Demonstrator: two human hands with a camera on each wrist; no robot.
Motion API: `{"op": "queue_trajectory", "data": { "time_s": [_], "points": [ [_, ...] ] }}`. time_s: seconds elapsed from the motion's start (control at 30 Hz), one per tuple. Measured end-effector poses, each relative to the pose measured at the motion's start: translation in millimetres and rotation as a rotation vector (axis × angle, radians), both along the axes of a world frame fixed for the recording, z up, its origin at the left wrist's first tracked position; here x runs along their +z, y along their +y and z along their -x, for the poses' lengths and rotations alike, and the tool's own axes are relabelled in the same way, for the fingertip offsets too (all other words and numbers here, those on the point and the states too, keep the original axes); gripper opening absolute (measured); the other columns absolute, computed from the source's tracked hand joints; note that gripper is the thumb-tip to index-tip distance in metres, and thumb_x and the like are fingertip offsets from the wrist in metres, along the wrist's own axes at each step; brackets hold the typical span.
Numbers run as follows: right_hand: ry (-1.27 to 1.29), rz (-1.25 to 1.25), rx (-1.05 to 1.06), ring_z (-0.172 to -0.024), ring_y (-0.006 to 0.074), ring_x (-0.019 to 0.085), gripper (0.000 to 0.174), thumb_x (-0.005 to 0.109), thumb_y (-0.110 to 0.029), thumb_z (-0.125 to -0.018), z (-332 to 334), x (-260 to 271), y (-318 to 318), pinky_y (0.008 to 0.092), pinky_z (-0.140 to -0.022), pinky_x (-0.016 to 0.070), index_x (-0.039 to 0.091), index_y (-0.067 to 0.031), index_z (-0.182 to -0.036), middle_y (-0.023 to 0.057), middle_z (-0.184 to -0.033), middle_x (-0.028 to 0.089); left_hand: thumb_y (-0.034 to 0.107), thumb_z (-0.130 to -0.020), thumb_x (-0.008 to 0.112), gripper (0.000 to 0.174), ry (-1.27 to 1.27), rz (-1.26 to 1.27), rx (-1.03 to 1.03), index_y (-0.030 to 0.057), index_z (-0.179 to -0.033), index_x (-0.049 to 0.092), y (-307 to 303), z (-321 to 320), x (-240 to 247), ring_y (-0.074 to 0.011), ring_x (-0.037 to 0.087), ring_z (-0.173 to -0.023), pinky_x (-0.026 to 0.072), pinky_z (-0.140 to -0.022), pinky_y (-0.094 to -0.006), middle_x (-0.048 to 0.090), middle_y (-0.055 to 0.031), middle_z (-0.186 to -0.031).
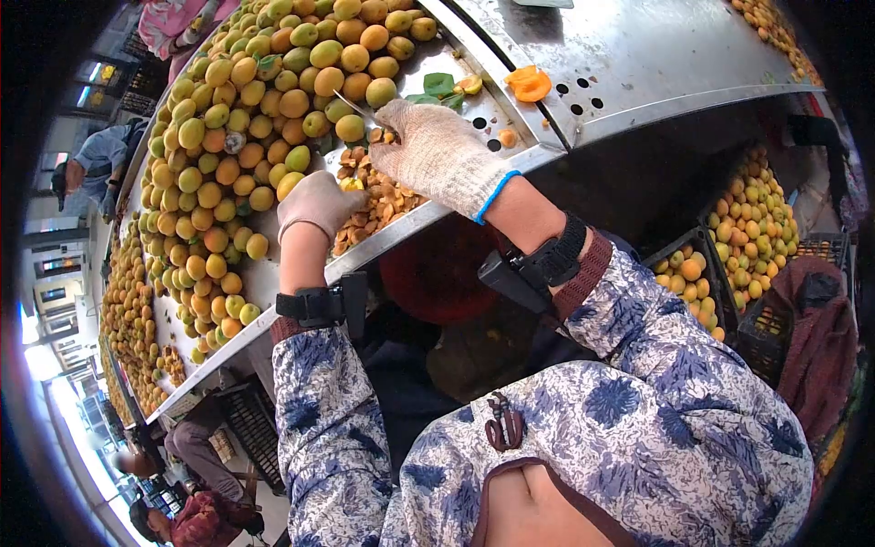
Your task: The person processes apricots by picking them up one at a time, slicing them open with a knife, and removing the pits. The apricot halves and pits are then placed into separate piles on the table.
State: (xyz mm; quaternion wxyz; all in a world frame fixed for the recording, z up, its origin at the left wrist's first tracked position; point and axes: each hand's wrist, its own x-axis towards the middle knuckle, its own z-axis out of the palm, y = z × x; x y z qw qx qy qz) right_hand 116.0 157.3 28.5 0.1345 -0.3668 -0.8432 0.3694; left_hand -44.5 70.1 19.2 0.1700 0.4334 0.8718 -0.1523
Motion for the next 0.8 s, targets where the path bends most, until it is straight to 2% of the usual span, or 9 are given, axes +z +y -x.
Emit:
{"op": "queue_trajectory", "data": {
  "time_s": [0.2, 0.27, 0.4, 0.47, 0.53, 0.6, 0.67, 0.73, 0.8],
  "points": [
    [0.099, 0.015, 0.013, -0.100, 0.0369, 0.062, 0.040, 0.063, -0.036, -0.081, -5, 1, -2, 0.0456, -0.087, 0.0494, 0.061, -0.0057, -0.107, 0.0194, -0.103, 0.065, 0.046, -0.074, 0.064, 0.050, 0.053, -0.181, 0.035, 0.0014, -0.094, 0.070, -15, 10, -3, -0.0337, 0.067, -0.090, 0.0511, -0.079, -0.0405, 0.068, -0.0206, -0.094],
    [0.127, 0.016, 0.008, -0.100, 0.0372, 0.062, 0.040, 0.064, -0.035, -0.080, -7, -1, -1, 0.0458, -0.087, 0.0493, 0.061, -0.0052, -0.107, 0.0200, -0.102, 0.065, 0.042, -0.076, 0.065, 0.045, -0.153, -0.564, 0.058, -0.0006, -0.091, 0.067, -43, 26, 9, -0.0365, 0.066, -0.084, 0.0502, -0.074, -0.0426, 0.066, -0.0231, -0.085],
    [0.074, 0.009, 0.039, -0.101, 0.0372, 0.061, 0.041, 0.062, -0.032, -0.082, -8, 3, 0, 0.0458, -0.087, 0.0483, 0.059, -0.0063, -0.115, 0.0200, -0.104, 0.064, 0.040, -0.078, 0.066, 0.042, 0.109, -0.412, 0.125, -0.0011, -0.084, 0.063, -130, 29, 63, -0.0387, 0.064, -0.081, 0.0492, -0.069, -0.0441, 0.064, -0.0233, -0.078],
    [0.061, 0.009, 0.057, -0.100, 0.0375, 0.061, 0.040, 0.062, -0.031, -0.082, -6, 3, 0, 0.0458, -0.086, 0.0484, 0.059, -0.0063, -0.114, 0.0204, -0.103, 0.064, 0.043, -0.077, 0.066, 0.043, 0.057, -0.311, 0.116, 0.0015, -0.089, 0.064, -202, 57, 58, -0.0384, 0.064, -0.082, 0.0494, -0.071, -0.0443, 0.066, -0.0222, -0.082],
    [0.078, -0.023, 0.084, -0.101, 0.0370, 0.061, 0.039, 0.060, -0.028, -0.085, -1, -3, -2, 0.0456, -0.087, 0.0481, 0.059, -0.0081, -0.118, 0.0194, -0.105, 0.064, 0.046, -0.078, 0.065, 0.045, 0.117, 0.052, 0.319, 0.0050, -0.096, 0.064, -236, 47, 68, -0.0380, 0.064, -0.086, 0.0496, -0.076, -0.0442, 0.067, -0.0201, -0.085],
    [0.136, -0.013, 0.080, -0.102, 0.0358, 0.061, 0.038, 0.059, -0.027, -0.087, 1, -6, -6, 0.0443, -0.088, 0.0482, 0.058, -0.0099, -0.121, 0.0181, -0.108, 0.064, 0.048, -0.079, 0.063, 0.049, 0.271, 0.119, 0.303, 0.0066, -0.105, 0.063, -250, 36, 71, -0.0377, 0.063, -0.093, 0.0493, -0.080, -0.0440, 0.067, -0.0198, -0.094],
    [0.185, -0.009, 0.086, -0.102, 0.0347, 0.061, 0.038, 0.058, -0.026, -0.089, 4, -13, -10, 0.0429, -0.088, 0.0483, 0.057, -0.0117, -0.124, 0.0168, -0.110, 0.064, 0.046, -0.083, 0.061, 0.050, 0.319, -0.074, 0.290, 0.0054, -0.113, 0.061, -247, 42, 57, -0.0394, 0.059, -0.102, 0.0482, -0.083, -0.0444, 0.061, -0.0218, -0.108],
    [0.402, 0.012, 0.093, -0.099, 0.0372, 0.061, 0.035, 0.051, -0.028, -0.091, 9, -24, -14, 0.0463, -0.086, 0.0483, 0.057, -0.0155, -0.124, 0.0193, -0.102, 0.065, 0.025, -0.088, 0.059, 0.039, 0.132, -0.496, 0.071, 0.0035, -0.120, 0.057, -220, 43, 43, -0.0369, 0.059, -0.102, 0.0475, -0.085, -0.0413, 0.061, -0.0206, -0.111],
    [0.451, 0.011, 0.103, -0.099, 0.0384, 0.061, 0.036, 0.049, -0.030, -0.093, 10, -25, -15, 0.0463, -0.087, 0.0478, 0.055, -0.0189, -0.127, 0.0202, -0.104, 0.064, 0.016, -0.087, 0.059, 0.037, -0.006, -0.701, -0.098, 0.0043, -0.122, 0.056, -175, 40, 28, -0.0333, 0.059, -0.104, 0.0481, -0.087, -0.0376, 0.059, -0.0194, -0.118]
  ]
}}
